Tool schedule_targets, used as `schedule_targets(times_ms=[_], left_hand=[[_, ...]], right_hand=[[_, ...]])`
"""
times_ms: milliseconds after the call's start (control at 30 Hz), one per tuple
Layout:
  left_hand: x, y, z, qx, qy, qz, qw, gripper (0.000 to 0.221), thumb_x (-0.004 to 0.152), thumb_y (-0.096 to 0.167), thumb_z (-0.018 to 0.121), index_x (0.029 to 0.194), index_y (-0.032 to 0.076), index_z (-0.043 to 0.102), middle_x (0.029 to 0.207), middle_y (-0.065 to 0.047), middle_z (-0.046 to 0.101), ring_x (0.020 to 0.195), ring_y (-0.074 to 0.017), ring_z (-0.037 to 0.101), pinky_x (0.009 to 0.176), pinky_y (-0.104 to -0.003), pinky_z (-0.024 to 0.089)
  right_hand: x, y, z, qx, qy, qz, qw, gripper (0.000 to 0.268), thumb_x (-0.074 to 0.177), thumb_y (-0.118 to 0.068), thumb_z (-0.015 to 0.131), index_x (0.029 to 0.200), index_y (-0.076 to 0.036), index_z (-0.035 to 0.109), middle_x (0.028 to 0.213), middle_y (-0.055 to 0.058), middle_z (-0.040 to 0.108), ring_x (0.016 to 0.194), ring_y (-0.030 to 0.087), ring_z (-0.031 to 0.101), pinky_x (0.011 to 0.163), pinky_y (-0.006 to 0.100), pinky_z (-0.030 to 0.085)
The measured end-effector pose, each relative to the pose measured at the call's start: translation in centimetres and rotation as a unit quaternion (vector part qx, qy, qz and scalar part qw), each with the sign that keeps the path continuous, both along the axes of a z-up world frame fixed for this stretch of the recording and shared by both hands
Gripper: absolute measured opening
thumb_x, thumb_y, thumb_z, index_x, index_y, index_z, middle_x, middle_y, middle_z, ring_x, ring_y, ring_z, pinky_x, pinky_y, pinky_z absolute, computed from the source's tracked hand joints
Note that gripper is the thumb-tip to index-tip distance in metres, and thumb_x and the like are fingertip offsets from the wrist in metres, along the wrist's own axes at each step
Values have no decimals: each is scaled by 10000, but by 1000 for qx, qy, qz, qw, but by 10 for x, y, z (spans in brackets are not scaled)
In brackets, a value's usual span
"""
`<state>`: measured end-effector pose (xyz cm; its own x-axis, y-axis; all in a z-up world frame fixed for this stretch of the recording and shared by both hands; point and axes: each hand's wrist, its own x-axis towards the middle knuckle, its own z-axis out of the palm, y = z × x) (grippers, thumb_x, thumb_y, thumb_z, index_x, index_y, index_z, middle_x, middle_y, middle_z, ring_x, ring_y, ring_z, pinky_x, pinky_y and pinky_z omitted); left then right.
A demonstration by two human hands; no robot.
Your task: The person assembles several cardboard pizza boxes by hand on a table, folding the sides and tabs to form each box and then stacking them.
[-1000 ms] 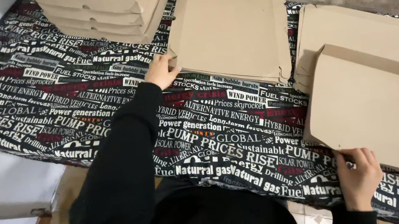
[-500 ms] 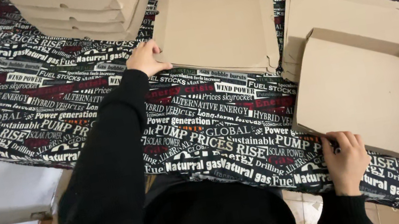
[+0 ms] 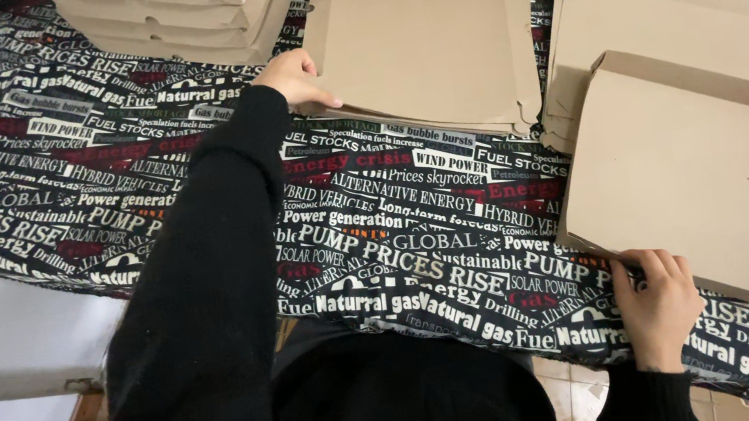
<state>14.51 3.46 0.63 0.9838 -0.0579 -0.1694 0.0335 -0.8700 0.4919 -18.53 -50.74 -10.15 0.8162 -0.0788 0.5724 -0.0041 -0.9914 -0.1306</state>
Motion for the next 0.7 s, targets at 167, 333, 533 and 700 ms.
schedule_targets(times_ms=[167, 333, 533, 700], left_hand=[[-17, -13, 19, 32, 10, 8, 999, 371, 666, 359, 857, 790, 231, 531, 851, 37, 623, 744, -159, 565, 625, -361, 441], [8, -4, -28, 66, -64, -44, 995, 721, 509, 244, 1099, 936, 215, 519, 989, -6, 691, 908, -258, 656, 741, -452, 497], [13, 1, -53, 211, -145, -76, 964, 701, 505, 525, 1067, 964, 271, 602, 901, 84, 746, 991, -265, 698, 1010, -480, 363], [8, 6, -44, 138, -107, -94, 980, 649, 587, 448, 1058, 910, 267, 525, 790, 125, 630, 940, -228, 618, 979, -449, 381]], right_hand=[[2, -2, -2, -2, 4, 1, 1000, 10, 1058, -175, 813, 1064, -175, 821, 1061, -40, 798, 983, 178, 704, 637, 301, 506], [1, -1, -1, 2, -1, 5, 1000, 19, 1056, -182, 835, 1063, -184, 818, 1070, -43, 795, 1003, 182, 703, 659, 307, 511], [1, -2, -3, -4, 1, -1, 1000, 36, 1051, -195, 841, 1077, -216, 827, 1088, -59, 798, 1018, 173, 705, 663, 305, 506], [0, 0, 0, -4, 6, -8, 1000, 23, 1058, -203, 831, 1052, -218, 814, 1058, -65, 782, 1000, 190, 698, 635, 326, 493]])
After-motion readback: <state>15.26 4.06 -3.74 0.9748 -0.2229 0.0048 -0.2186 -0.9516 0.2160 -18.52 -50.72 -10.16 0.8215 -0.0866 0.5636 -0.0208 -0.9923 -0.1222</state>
